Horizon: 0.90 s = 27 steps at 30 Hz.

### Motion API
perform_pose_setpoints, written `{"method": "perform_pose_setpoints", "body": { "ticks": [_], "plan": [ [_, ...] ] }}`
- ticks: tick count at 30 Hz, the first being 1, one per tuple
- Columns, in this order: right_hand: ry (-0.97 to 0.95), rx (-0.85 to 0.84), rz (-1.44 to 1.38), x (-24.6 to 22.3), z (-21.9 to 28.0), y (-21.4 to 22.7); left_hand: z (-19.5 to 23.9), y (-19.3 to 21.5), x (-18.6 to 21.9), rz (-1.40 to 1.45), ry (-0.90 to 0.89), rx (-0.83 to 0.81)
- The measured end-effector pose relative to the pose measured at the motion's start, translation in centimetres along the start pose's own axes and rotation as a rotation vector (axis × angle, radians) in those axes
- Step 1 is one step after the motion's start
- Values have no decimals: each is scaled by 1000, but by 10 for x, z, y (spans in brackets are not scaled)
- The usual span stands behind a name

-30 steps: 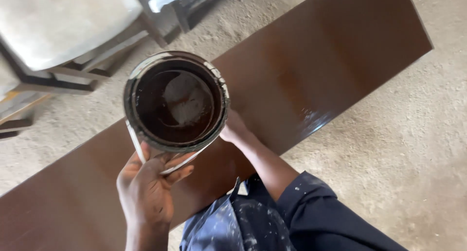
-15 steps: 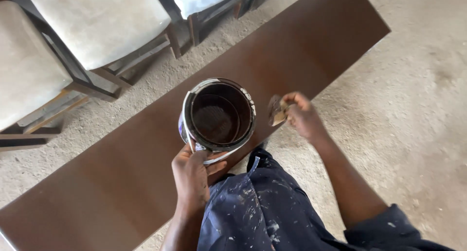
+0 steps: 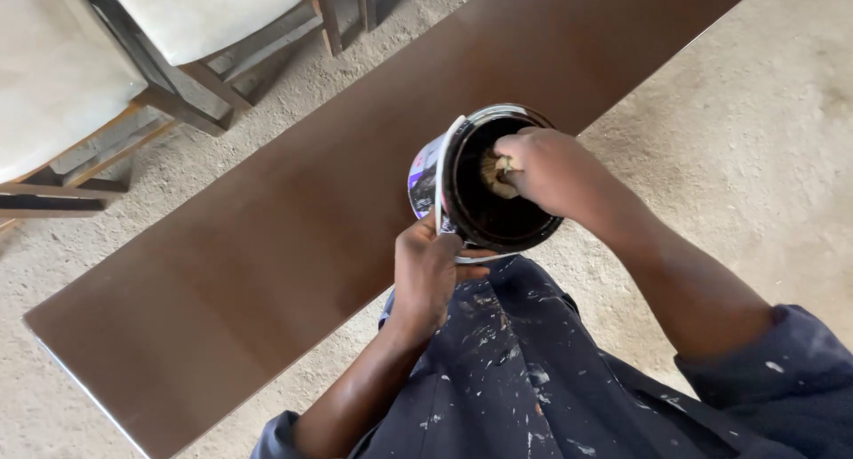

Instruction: Applying a dark wood stain to a long rectangular furniture component using a sponge and a bucket of stain.

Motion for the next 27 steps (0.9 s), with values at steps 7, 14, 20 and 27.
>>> {"method": "perform_pose_setpoints", "body": {
  "ticks": [7, 14, 20, 27],
  "plan": [
    [-147, -144, 189, 75, -22, -72, 8, -12, -4, -10, -18, -102],
    [-203, -188, 190, 78, -24, -76, 7, -12, -6, -28, -49, -133],
    [-269, -194, -63, -4, 12, -2, 9, -12, 0, -35, -18, -117],
    [-540, -102, -1076, 51, 23, -11, 6, -18, 2, -53, -32, -127]
  ]
}}
Point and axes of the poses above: each hand's wrist, its own z-axis away from the middle knuckle, its own y-axis out of the back of the hand, x = y × z, the point moved 10 cm from there along -z, towards the middle knuckle, and after that the axes turned 9 degrees about -z, right-handed, at the moved point
